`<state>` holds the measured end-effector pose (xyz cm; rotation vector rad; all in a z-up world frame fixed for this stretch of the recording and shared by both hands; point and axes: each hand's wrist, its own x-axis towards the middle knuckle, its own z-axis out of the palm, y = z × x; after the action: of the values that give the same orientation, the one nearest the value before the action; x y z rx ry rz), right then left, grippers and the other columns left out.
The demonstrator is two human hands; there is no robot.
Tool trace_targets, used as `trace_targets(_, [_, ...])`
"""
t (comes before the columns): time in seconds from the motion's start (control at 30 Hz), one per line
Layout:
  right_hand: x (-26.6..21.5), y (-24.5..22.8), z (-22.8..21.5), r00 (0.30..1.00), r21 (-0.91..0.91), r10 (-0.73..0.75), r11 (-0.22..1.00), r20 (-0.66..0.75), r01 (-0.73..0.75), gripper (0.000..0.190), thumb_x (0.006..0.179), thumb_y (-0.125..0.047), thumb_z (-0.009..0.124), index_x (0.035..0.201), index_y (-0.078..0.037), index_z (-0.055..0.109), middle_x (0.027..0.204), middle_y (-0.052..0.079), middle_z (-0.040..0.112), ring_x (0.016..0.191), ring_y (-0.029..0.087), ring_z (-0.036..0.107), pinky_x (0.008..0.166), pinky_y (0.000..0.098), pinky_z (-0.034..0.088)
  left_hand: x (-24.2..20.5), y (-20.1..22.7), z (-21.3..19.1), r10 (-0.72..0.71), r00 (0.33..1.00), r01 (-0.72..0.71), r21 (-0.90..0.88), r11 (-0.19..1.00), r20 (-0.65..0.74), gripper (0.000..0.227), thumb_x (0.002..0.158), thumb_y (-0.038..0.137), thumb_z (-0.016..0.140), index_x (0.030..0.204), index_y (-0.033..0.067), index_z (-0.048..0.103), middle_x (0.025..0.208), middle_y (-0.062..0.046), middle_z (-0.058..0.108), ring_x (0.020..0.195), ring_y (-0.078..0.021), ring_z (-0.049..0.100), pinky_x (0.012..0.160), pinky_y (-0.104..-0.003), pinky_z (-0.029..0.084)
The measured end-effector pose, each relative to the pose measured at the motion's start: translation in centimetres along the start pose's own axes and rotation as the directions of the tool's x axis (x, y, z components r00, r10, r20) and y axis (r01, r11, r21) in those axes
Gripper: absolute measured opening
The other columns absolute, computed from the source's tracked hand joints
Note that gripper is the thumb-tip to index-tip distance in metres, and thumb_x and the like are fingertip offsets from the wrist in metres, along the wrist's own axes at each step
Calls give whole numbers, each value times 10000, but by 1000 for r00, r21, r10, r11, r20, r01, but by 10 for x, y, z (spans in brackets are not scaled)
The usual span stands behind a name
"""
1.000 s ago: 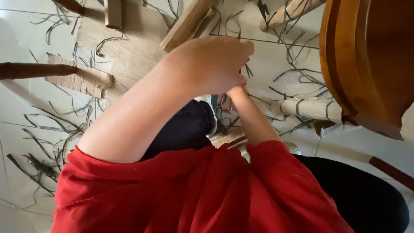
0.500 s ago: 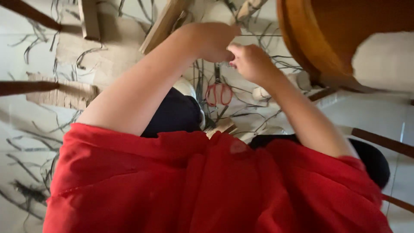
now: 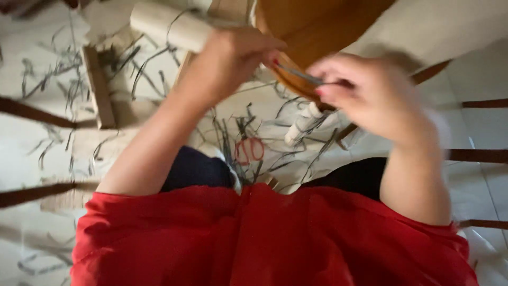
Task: Wrapping furniture legs with cardboard and securing them with ties for protection.
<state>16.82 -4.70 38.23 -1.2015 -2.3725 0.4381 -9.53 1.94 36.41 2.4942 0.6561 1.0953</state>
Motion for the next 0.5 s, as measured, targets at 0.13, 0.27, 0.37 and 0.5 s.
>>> trace_targets(0.13, [-56,14,-58,988,147,142,980,-67,-131,182,954,32,657,1130,50,697,780,94,705,510,126,542,436,235,373,41,18,-18,116,991,-108,124,986,-63,119,968,-77,752,1085,-92,765,923,-154,781,690,-180,694,594,-240,550])
trace_targets(0.27, [-144,86,-82,856,154,489,871,-170,-467,199,1008,46,634,1193,77,704,797,150,670,631,183,572,561,268,446,78,27,-19,181,981,-187,106,977,63,195,918,-75,728,1109,-103,760,976,-162,754,759,-214,704,663,-298,540])
trace_targets(0.37, [-219,183,-76,635,151,613,765,-470,-627,147,1217,-37,719,1222,98,662,1045,205,652,785,219,538,702,317,460,99,28,8,130,985,-132,7,991,114,349,885,32,805,1201,-74,703,1019,-156,779,846,-226,748,737,-297,581])
trace_targets(0.5, [-190,165,-79,324,203,650,601,-688,-773,167,1267,-168,782,1202,-38,699,773,45,567,549,134,453,421,278,356,115,45,34,161,935,-40,-356,934,317,703,711,46,888,1339,24,574,1282,-147,707,1180,-274,703,1089,-394,529])
